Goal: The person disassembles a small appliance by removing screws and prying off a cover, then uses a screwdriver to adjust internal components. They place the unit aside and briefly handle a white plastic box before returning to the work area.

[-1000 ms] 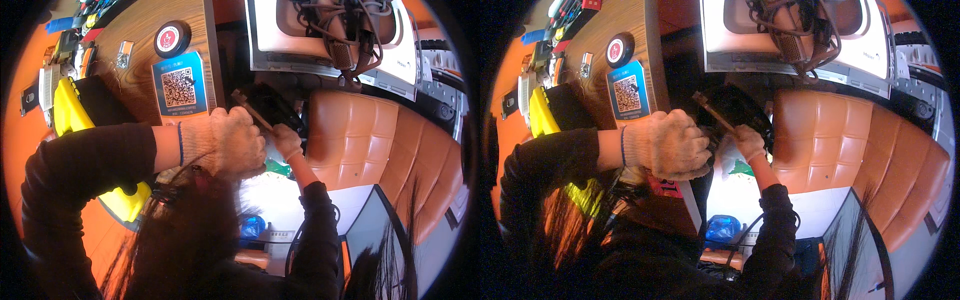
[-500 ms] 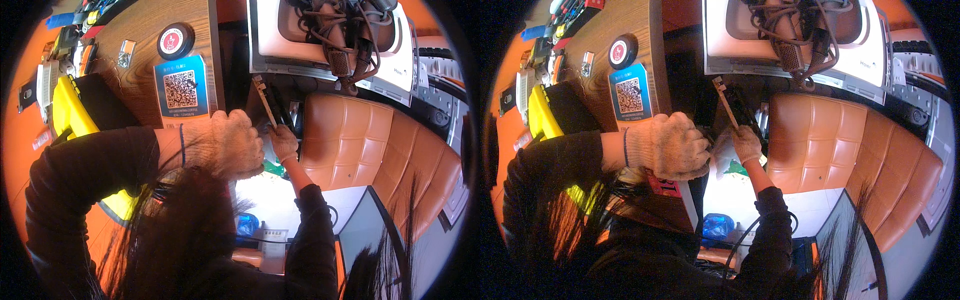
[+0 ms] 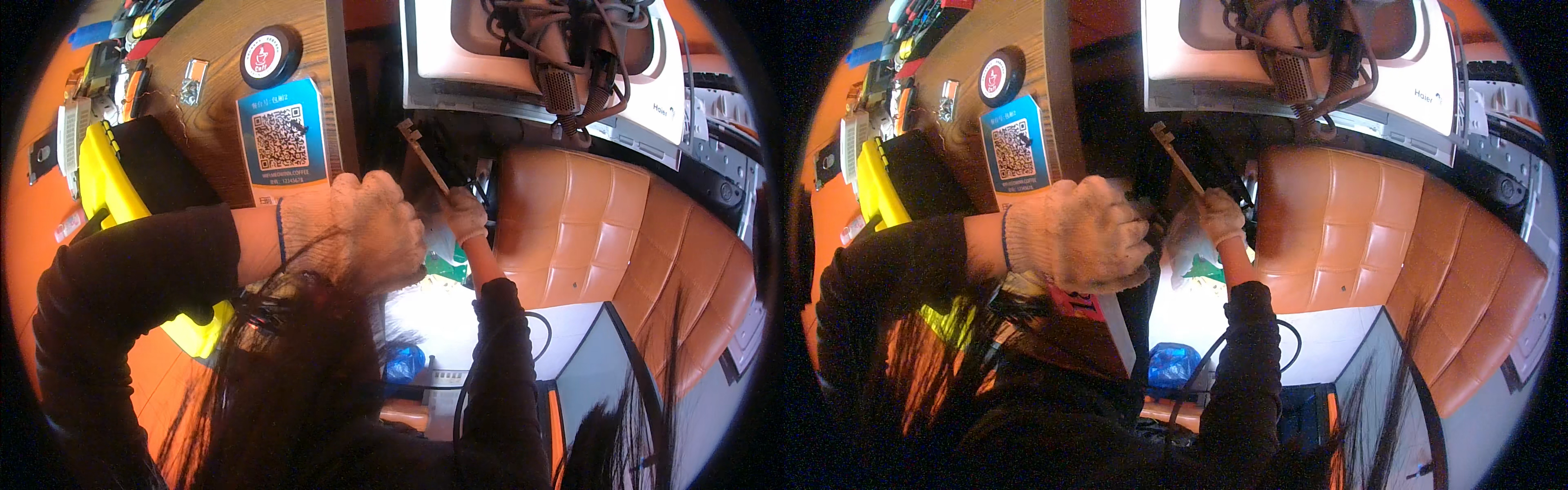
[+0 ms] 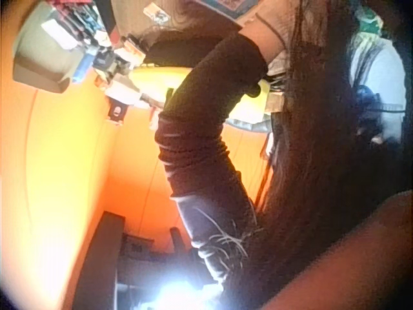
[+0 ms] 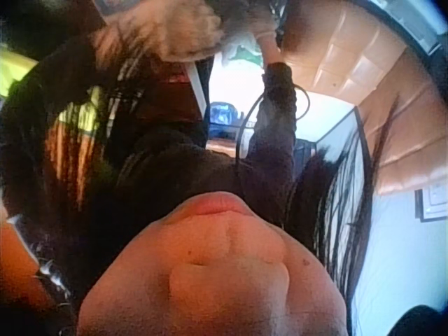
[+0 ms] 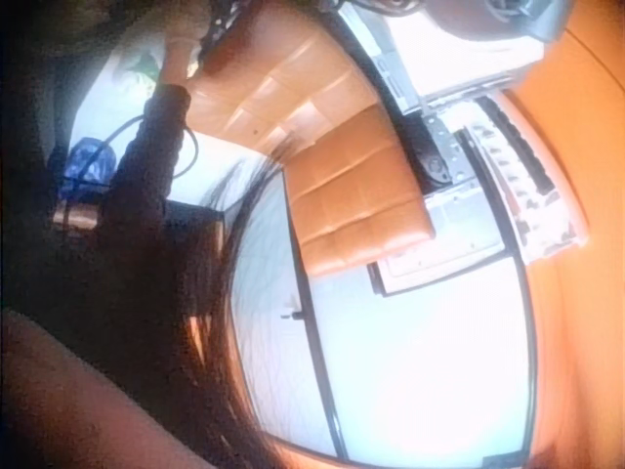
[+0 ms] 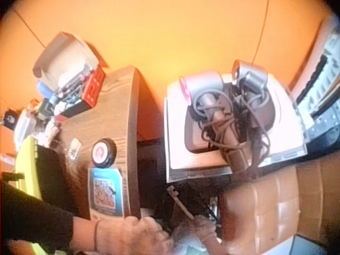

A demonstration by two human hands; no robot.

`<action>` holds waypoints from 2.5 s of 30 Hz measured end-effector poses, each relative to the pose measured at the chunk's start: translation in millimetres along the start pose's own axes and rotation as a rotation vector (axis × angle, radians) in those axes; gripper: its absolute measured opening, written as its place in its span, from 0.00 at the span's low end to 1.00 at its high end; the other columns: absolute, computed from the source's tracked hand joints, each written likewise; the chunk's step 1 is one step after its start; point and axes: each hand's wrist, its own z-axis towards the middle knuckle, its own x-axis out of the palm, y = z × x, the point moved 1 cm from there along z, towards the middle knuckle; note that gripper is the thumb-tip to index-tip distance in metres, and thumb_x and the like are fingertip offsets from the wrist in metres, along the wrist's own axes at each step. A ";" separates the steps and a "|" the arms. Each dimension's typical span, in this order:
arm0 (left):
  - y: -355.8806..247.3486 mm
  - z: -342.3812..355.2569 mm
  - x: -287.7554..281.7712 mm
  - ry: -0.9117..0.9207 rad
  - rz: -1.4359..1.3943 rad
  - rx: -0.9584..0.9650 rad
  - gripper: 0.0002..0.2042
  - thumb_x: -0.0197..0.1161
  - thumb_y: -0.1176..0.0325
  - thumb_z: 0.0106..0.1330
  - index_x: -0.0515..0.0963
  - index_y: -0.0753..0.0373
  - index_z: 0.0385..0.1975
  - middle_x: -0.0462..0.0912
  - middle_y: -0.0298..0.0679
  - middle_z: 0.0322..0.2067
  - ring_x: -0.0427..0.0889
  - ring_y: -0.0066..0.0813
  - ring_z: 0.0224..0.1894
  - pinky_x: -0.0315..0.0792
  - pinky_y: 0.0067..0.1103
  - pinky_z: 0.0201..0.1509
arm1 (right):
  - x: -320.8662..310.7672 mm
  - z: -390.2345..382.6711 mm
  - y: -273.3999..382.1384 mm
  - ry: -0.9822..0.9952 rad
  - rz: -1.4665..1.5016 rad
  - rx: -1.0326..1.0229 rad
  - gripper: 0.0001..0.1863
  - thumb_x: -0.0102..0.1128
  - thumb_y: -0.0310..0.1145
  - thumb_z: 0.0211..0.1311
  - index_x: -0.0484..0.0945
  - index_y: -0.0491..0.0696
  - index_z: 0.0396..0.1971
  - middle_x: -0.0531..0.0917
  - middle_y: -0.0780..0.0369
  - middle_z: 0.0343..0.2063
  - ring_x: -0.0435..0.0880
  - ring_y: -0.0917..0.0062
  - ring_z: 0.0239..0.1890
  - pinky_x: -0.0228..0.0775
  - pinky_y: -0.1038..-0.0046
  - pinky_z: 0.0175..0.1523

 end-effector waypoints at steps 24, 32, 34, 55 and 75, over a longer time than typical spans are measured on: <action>-34.8 2.1 -58.2 -0.185 0.421 0.096 0.11 0.59 0.54 0.57 0.76 0.53 0.23 0.77 0.31 0.26 0.78 0.27 0.32 0.69 0.25 0.33 | 1.9 -23.1 -26.1 -0.027 -0.030 0.174 0.19 0.52 0.50 0.61 0.80 0.48 0.30 0.81 0.54 0.36 0.80 0.56 0.41 0.73 0.61 0.44; -37.9 0.6 -64.3 -0.256 0.394 0.103 0.11 0.60 0.54 0.56 0.76 0.54 0.22 0.78 0.31 0.25 0.79 0.26 0.29 0.70 0.24 0.32 | 26.1 38.7 -34.4 0.073 -0.154 0.108 0.22 0.49 0.52 0.65 0.81 0.49 0.37 0.82 0.54 0.37 0.81 0.56 0.42 0.74 0.60 0.46; -34.6 -1.2 -56.1 -0.220 0.388 0.078 0.11 0.61 0.54 0.56 0.77 0.53 0.22 0.78 0.32 0.25 0.79 0.26 0.28 0.70 0.24 0.31 | 23.9 47.9 -37.6 0.136 -0.265 0.074 0.22 0.49 0.52 0.65 0.81 0.49 0.38 0.82 0.54 0.38 0.80 0.55 0.43 0.73 0.60 0.47; -22.2 5.3 -33.5 -0.137 0.208 -0.025 0.13 0.56 0.53 0.60 0.76 0.55 0.23 0.78 0.33 0.24 0.80 0.30 0.27 0.70 0.26 0.30 | -3.9 28.8 53.6 -0.259 -0.211 0.463 0.45 0.68 0.53 0.43 0.67 0.39 0.58 0.68 0.44 0.58 0.63 0.54 0.64 0.52 0.57 0.69; -54.6 17.7 -43.3 0.198 1.246 0.071 0.10 0.52 0.62 0.59 0.77 0.59 0.33 0.80 0.40 0.35 0.81 0.34 0.31 0.69 0.33 0.25 | -143.4 -86.7 203.7 -0.915 1.620 -0.277 0.37 0.32 0.58 0.71 0.49 0.50 0.71 0.56 0.55 0.69 0.52 0.65 0.72 0.39 0.62 0.74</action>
